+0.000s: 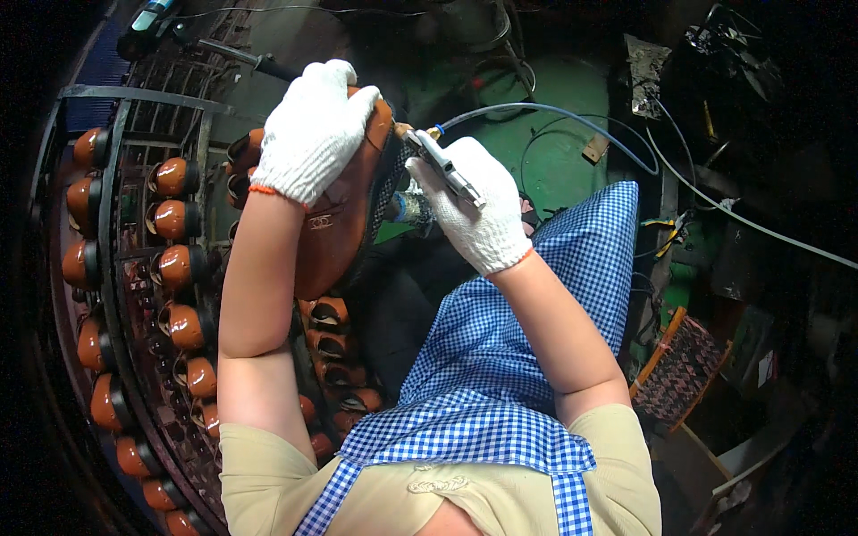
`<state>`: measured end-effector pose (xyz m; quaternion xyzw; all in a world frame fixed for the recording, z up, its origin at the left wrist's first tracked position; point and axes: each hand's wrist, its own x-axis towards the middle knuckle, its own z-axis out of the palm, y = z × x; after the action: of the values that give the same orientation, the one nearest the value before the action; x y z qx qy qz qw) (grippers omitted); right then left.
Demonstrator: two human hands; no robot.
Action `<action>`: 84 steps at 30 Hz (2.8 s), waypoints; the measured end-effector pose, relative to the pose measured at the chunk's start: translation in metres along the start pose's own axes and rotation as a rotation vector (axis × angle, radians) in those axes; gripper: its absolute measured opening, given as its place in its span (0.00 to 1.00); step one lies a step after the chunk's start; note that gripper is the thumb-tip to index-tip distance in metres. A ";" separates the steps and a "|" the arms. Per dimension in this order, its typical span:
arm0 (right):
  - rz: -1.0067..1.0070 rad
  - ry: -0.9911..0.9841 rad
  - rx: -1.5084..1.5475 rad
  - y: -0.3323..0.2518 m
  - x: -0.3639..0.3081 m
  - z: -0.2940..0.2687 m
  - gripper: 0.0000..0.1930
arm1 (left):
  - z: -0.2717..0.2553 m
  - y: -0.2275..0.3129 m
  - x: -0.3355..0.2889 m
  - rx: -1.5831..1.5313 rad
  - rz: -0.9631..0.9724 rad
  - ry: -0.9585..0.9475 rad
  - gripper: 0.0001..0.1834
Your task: The person sits and uses a spray gun to apply a glossy finish to brown leather shoes. They pick up each shoe from a rotating rack, spray the exterior surfaces, and return the shoe to the rack, repeating this process for multiple units.
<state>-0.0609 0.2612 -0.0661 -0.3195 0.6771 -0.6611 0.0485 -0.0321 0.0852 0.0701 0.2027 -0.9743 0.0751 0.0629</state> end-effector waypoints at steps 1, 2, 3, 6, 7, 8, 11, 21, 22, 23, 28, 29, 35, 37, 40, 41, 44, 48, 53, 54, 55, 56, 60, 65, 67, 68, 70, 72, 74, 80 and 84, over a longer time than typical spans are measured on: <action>-0.021 0.011 -0.001 0.000 0.000 0.005 0.11 | 0.001 -0.004 0.003 -0.003 -0.025 -0.014 0.24; -0.041 0.023 -0.002 -0.001 -0.001 0.010 0.11 | 0.003 -0.010 0.006 -0.004 -0.051 -0.028 0.24; -0.049 0.027 0.030 -0.003 -0.003 0.014 0.10 | 0.005 -0.017 0.008 -0.007 -0.053 -0.026 0.25; 0.021 -0.062 0.132 -0.010 -0.019 0.019 0.08 | -0.009 -0.039 0.000 -0.142 -0.070 -0.066 0.32; -0.011 -0.090 0.107 -0.012 -0.023 0.020 0.09 | -0.008 -0.054 -0.008 -0.331 -0.120 -0.049 0.35; -0.037 -0.104 0.070 -0.011 -0.027 0.018 0.09 | -0.010 -0.056 -0.019 -0.494 -0.180 0.003 0.37; -0.110 -0.084 0.023 -0.009 -0.040 0.017 0.10 | -0.015 -0.062 -0.074 -0.992 -0.400 0.046 0.35; -0.085 -0.199 -0.092 -0.017 -0.073 -0.002 0.10 | 0.023 -0.058 -0.257 -1.146 -0.569 0.081 0.29; -0.082 -0.208 -0.081 -0.019 -0.075 -0.005 0.10 | 0.023 -0.057 -0.261 -1.165 -0.563 0.081 0.30; -0.078 -0.216 -0.070 -0.021 -0.076 -0.009 0.10 | 0.021 -0.054 -0.263 -1.155 -0.555 0.052 0.31; -0.085 -0.259 -0.075 -0.025 -0.080 -0.023 0.10 | -0.005 -0.040 -0.253 -0.933 -0.323 -0.178 0.32; -0.100 -0.278 -0.111 -0.026 -0.079 -0.027 0.10 | -0.010 -0.032 -0.245 -0.873 -0.233 -0.101 0.27; -0.049 -0.432 -0.161 -0.039 -0.076 -0.056 0.11 | -0.035 -0.018 -0.195 -0.432 0.308 -0.157 0.29; -0.027 -0.479 -0.161 -0.040 -0.077 -0.064 0.12 | -0.035 -0.016 -0.182 -0.324 0.420 -0.142 0.33; -0.112 -0.490 -0.225 -0.046 -0.074 -0.077 0.11 | -0.045 -0.003 -0.157 -0.180 0.534 -0.173 0.34; -0.103 -0.477 -0.222 -0.046 -0.075 -0.079 0.11 | -0.043 -0.004 -0.152 -0.166 0.554 -0.232 0.36; -0.080 -0.508 -0.256 -0.055 -0.076 -0.090 0.09 | -0.038 0.000 -0.140 -0.189 0.588 -0.249 0.36; -0.080 -0.490 -0.278 -0.060 -0.075 -0.102 0.09 | -0.033 0.007 -0.126 -0.235 0.557 -0.273 0.38; -0.074 -0.420 -0.260 -0.060 -0.076 -0.111 0.09 | -0.031 0.018 -0.112 -0.236 0.535 -0.243 0.36; -0.067 -0.402 -0.270 -0.058 -0.077 -0.111 0.09 | -0.030 0.020 -0.110 -0.246 0.524 -0.236 0.35; -0.063 -0.385 -0.276 -0.056 -0.077 -0.110 0.09 | -0.030 0.022 -0.108 -0.251 0.508 -0.228 0.34; -0.059 -0.369 -0.281 -0.053 -0.078 -0.109 0.09 | -0.029 0.024 -0.106 -0.254 0.488 -0.222 0.34; -0.081 -0.249 -0.269 -0.046 -0.067 -0.102 0.09 | -0.023 0.034 -0.088 -0.234 0.424 -0.189 0.31; -0.053 -0.118 -0.175 -0.030 -0.045 -0.080 0.07 | -0.021 0.042 -0.059 -0.053 0.281 -0.211 0.27; -0.015 -0.105 -0.169 -0.022 -0.034 -0.068 0.09 | -0.014 0.034 -0.047 -0.006 0.277 -0.173 0.27; -0.042 -0.076 -0.188 -0.018 -0.026 -0.060 0.11 | -0.013 0.033 -0.040 -0.014 0.245 -0.181 0.27; -0.043 -0.022 -0.157 -0.006 -0.015 -0.043 0.13 | -0.012 0.033 -0.022 0.034 0.128 -0.289 0.27; -0.044 0.027 -0.140 0.003 -0.005 -0.028 0.13 | -0.009 0.027 -0.007 0.044 0.086 -0.328 0.31; -0.059 0.016 -0.076 0.002 0.002 -0.013 0.14 | -0.005 0.012 0.001 0.084 0.038 -0.356 0.34; -0.096 -0.014 -0.133 0.000 -0.003 0.010 0.14 | 0.005 -0.024 0.018 0.046 -0.063 -0.416 0.40; -0.046 -0.062 -0.100 -0.004 -0.016 0.013 0.14 | 0.012 -0.034 0.021 0.037 -0.102 -0.415 0.44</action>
<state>-0.0406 0.2586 -0.0700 -0.3572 0.7001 -0.6171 0.0383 -0.0384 0.0447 0.0651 0.2642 -0.9533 0.0463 -0.1389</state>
